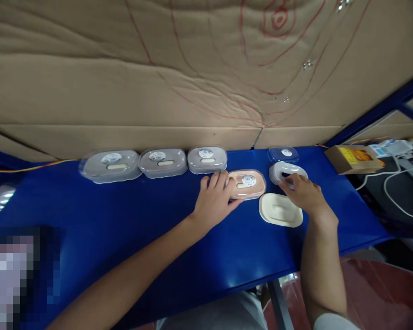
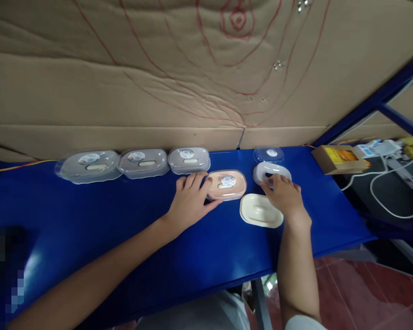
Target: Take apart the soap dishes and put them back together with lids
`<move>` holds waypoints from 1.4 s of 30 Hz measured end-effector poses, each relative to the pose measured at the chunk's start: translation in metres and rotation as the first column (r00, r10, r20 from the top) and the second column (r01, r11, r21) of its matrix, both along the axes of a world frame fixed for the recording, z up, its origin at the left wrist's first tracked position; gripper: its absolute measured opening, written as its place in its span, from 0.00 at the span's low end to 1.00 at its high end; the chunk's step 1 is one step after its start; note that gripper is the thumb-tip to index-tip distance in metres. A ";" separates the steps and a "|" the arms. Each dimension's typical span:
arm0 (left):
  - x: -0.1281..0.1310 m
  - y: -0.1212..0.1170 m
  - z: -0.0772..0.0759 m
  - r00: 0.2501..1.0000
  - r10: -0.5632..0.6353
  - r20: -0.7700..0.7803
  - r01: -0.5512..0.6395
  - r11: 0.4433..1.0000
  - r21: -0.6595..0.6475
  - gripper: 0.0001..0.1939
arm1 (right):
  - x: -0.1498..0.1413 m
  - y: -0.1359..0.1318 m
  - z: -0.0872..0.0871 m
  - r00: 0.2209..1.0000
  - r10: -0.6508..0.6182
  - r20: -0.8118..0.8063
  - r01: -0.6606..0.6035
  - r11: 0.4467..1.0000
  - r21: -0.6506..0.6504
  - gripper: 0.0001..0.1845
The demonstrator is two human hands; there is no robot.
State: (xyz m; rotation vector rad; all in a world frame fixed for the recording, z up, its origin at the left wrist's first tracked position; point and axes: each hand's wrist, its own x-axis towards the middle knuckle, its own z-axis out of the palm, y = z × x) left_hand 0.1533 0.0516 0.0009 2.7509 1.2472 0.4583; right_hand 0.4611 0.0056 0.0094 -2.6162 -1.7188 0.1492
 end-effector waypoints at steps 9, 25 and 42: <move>0.063 0.054 0.012 0.997 0.054 0.054 -0.055 0.998 0.016 0.29 | 0.005 -0.002 -0.003 1.000 0.011 -0.012 -0.011 1.000 0.005 0.27; -0.030 -0.029 0.003 0.847 -0.530 0.028 0.529 0.839 -0.128 0.08 | -0.047 -0.008 0.009 0.954 0.293 0.066 -0.294 0.956 0.013 0.27; -0.140 -0.034 -0.021 0.970 -0.130 0.207 0.196 0.921 -0.337 0.37 | -0.095 -0.013 0.003 0.679 0.716 -0.162 -0.680 0.696 0.229 0.22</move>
